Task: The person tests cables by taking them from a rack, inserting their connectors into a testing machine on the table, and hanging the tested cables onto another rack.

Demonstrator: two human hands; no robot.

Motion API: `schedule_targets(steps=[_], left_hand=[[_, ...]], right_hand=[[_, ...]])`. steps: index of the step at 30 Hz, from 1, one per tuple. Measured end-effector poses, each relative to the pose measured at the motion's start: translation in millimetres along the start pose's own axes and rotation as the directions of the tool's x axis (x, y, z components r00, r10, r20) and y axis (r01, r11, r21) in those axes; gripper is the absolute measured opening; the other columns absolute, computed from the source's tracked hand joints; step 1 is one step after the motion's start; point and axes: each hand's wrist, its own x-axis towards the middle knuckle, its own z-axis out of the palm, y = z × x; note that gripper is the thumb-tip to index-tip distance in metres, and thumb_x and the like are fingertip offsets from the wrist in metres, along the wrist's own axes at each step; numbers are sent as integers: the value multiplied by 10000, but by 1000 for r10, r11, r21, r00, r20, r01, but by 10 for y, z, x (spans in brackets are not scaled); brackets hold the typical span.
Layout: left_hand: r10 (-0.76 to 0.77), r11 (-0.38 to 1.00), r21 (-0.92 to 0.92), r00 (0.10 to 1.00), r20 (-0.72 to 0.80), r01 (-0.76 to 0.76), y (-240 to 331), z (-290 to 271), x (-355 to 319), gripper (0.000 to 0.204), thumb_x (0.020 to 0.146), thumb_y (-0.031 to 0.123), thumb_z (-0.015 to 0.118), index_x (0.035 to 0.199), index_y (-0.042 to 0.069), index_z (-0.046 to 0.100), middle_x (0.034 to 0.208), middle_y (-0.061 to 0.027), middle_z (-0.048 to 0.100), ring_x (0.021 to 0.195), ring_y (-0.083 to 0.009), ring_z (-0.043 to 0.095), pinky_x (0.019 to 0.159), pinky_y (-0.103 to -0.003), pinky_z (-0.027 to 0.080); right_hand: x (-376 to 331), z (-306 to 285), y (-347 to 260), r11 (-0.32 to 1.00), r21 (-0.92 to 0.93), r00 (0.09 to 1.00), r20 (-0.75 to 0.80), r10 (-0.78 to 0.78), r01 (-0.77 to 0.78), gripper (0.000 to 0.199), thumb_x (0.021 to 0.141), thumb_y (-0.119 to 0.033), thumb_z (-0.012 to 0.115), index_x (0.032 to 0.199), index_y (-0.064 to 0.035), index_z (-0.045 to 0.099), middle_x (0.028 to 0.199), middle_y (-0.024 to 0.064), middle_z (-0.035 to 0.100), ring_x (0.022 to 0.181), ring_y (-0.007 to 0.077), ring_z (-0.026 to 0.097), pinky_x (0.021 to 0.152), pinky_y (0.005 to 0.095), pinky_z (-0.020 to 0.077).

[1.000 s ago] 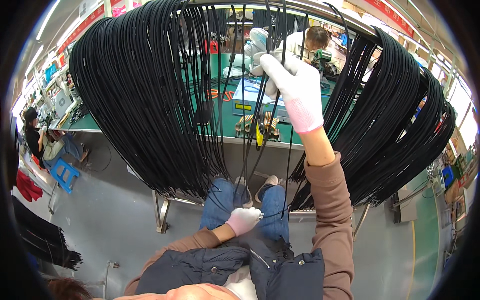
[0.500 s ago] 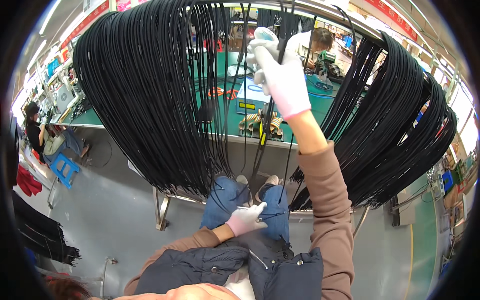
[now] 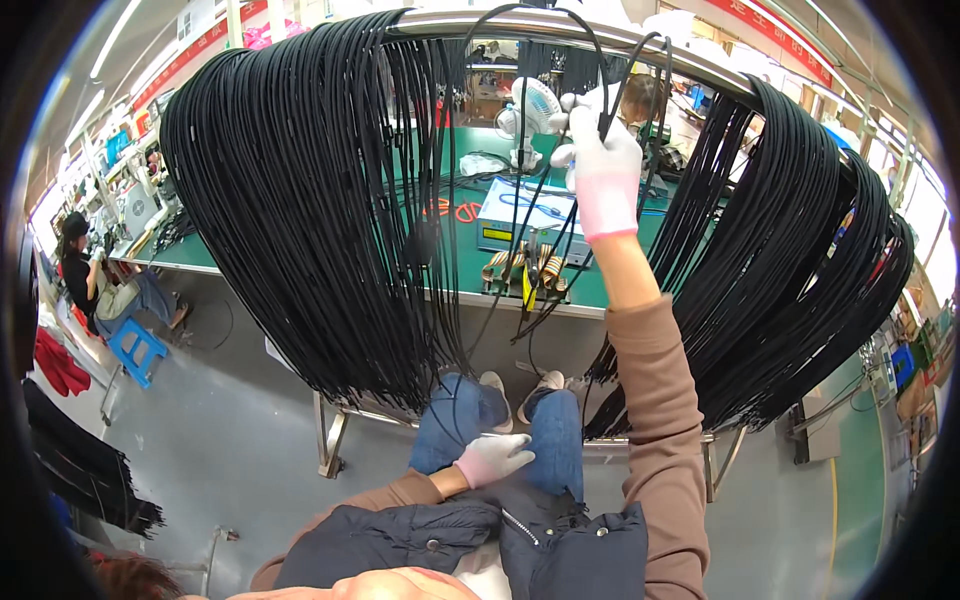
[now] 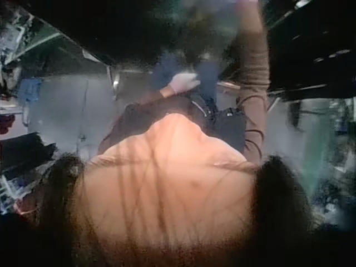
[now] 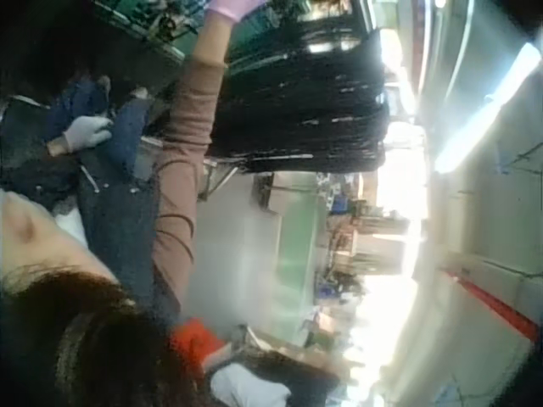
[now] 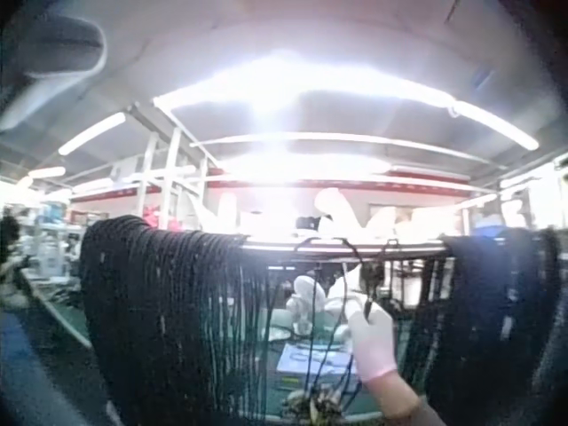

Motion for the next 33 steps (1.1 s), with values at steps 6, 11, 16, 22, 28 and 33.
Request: schedule_targets(steps=[6, 11, 16, 22, 28, 33], left_hand=[[13, 1000, -27, 1000, 26, -12, -12, 7, 16, 408, 933, 364, 533, 1166, 41, 625, 1026, -125, 703, 907, -328, 665, 762, -379, 518], [44, 998, -55, 999, -4, -44, -72, 92, 54, 382, 937, 348, 524, 1130, 35, 629, 1012, -126, 701, 894, -333, 659, 757, -381, 512], [-6, 997, -79, 999, 41, 9, -61, 50, 0, 359, 941, 341, 516, 1082, 32, 630, 986, -129, 698, 874, -338, 652, 747, -388, 504], [38, 992, -125, 999, 21, -35, -108, 96, 19, 337, 914, 318, 565, 1049, 13, 615, 982, -147, 686, 859, -368, 639, 738, -400, 496], [282, 958, 101, 946, -161, -269, 438, -957, -231, 386, 874, 276, 635, 1125, -13, 586, 1030, -176, 678, 859, -367, 648, 786, -411, 500], [507, 845, 494, 597, -622, -203, 1242, -2829, -287, 248, 773, 75, 678, 1015, 29, 651, 1002, -119, 678, 781, -275, 635, 727, -342, 520]], right_hand=[[-232, 309, -193, 992, 84, 986, 134, -103, 92, 232, 951, -134, 559, 1135, -28, 651, 867, 72, 647, 624, 91, 537, 600, 224, 474], [-259, 500, -229, 887, 304, 834, 533, 144, -348, 231, 931, -163, 585, 1102, -30, 666, 885, 86, 657, 599, 82, 527, 548, 213, 462], [-238, 506, -106, 935, 2, 857, 402, 324, -354, 227, 899, -202, 616, 1024, -28, 691, 844, 81, 664, 500, 61, 472, 429, 192, 375], [-29, 822, 181, 938, -36, 897, 281, 341, -345, 198, 860, -213, 681, 878, -17, 663, 718, 14, 615, 393, 26, 366, 321, 181, 187], [58, 1002, 124, 943, 9, 870, 389, 303, -332, 205, 862, -216, 677, 746, -51, 641, 639, 0, 586, 372, 25, 332, 332, 184, 189], [122, 1033, 139, 946, 42, 852, 449, 270, -322, 226, 849, -262, 659, 758, -58, 695, 591, 18, 590, 372, 51, 349, 354, 193, 216]])
